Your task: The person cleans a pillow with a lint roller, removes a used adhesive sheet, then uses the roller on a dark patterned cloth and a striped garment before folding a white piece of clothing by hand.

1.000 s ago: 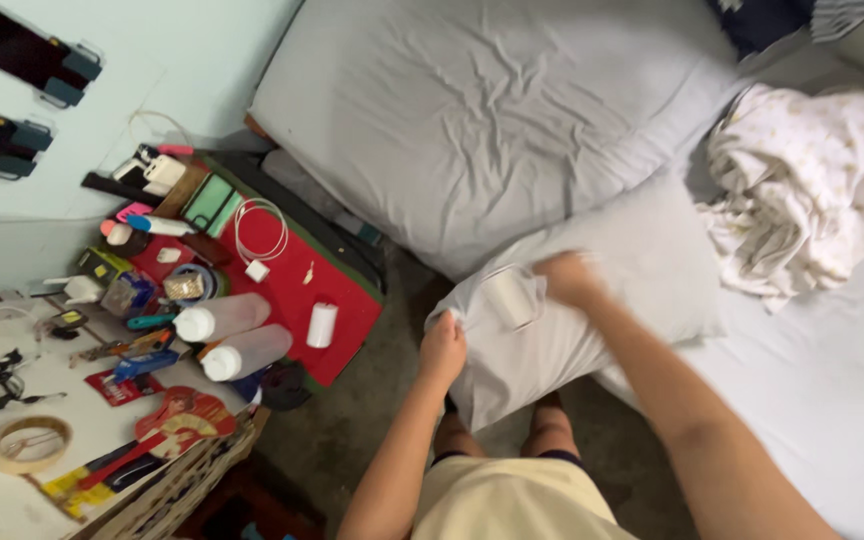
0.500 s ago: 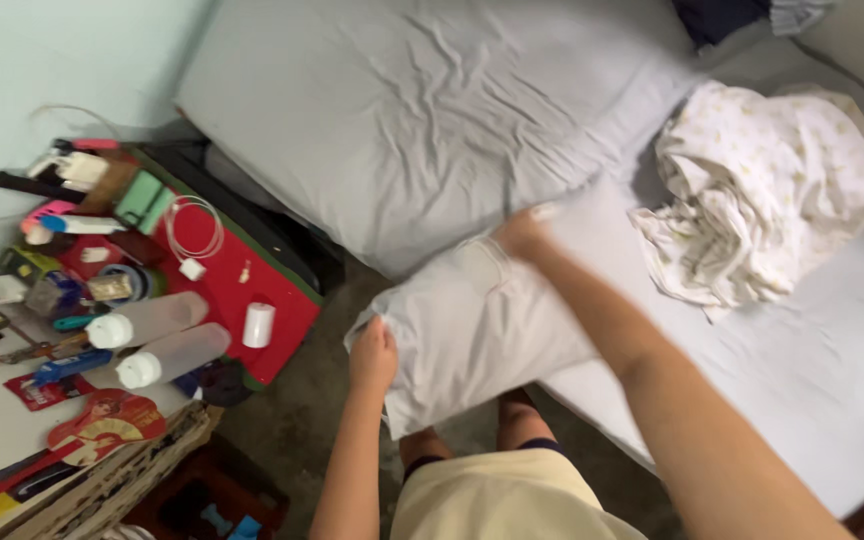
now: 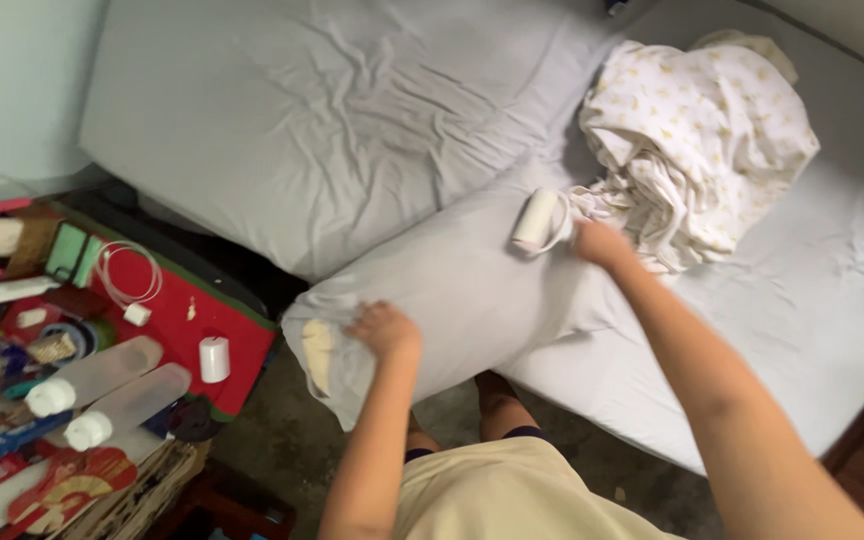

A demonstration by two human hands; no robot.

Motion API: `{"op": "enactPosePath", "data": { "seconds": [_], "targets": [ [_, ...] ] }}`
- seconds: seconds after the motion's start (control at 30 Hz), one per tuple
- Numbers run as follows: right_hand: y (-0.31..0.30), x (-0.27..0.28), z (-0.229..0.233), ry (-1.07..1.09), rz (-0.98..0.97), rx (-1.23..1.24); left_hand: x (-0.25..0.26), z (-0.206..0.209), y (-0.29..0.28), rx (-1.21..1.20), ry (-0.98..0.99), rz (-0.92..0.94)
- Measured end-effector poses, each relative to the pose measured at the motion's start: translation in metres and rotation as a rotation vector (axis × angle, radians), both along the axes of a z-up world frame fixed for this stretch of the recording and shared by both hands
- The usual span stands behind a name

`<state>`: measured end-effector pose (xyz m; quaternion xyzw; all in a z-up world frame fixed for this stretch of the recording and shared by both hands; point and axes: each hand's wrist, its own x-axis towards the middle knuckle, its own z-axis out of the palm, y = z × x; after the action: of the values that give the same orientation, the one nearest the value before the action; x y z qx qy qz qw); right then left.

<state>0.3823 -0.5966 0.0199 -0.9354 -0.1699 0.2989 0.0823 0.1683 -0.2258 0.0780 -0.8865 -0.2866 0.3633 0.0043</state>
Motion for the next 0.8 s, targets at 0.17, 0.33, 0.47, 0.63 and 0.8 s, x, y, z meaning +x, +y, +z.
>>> {"op": "enactPosePath", "data": {
  "seconds": [0.17, 0.33, 0.47, 0.63, 0.8],
  "targets": [
    [-0.013, -0.222, 0.003, 0.404, -0.733, 0.549, 0.076, 0.037, -0.097, -0.394, -0.013, -0.122],
    [-0.014, -0.295, 0.028, 0.015, -0.830, 0.249, 0.105, 0.037, -0.109, -0.362, 0.028, -0.118],
    [0.028, -0.167, -0.010, -0.169, -0.745, 0.312, 0.101, 0.024, -0.112, -0.334, 0.076, -0.131],
    [0.084, 0.027, -0.024, 0.077, -0.502, 0.072, 0.096, 0.013, -0.115, -0.319, 0.056, -0.112],
    [-0.016, -0.118, -0.027, -0.019, -0.505, 0.239, 0.102, 0.021, -0.107, -0.358, 0.113, -0.061]
  ]
}}
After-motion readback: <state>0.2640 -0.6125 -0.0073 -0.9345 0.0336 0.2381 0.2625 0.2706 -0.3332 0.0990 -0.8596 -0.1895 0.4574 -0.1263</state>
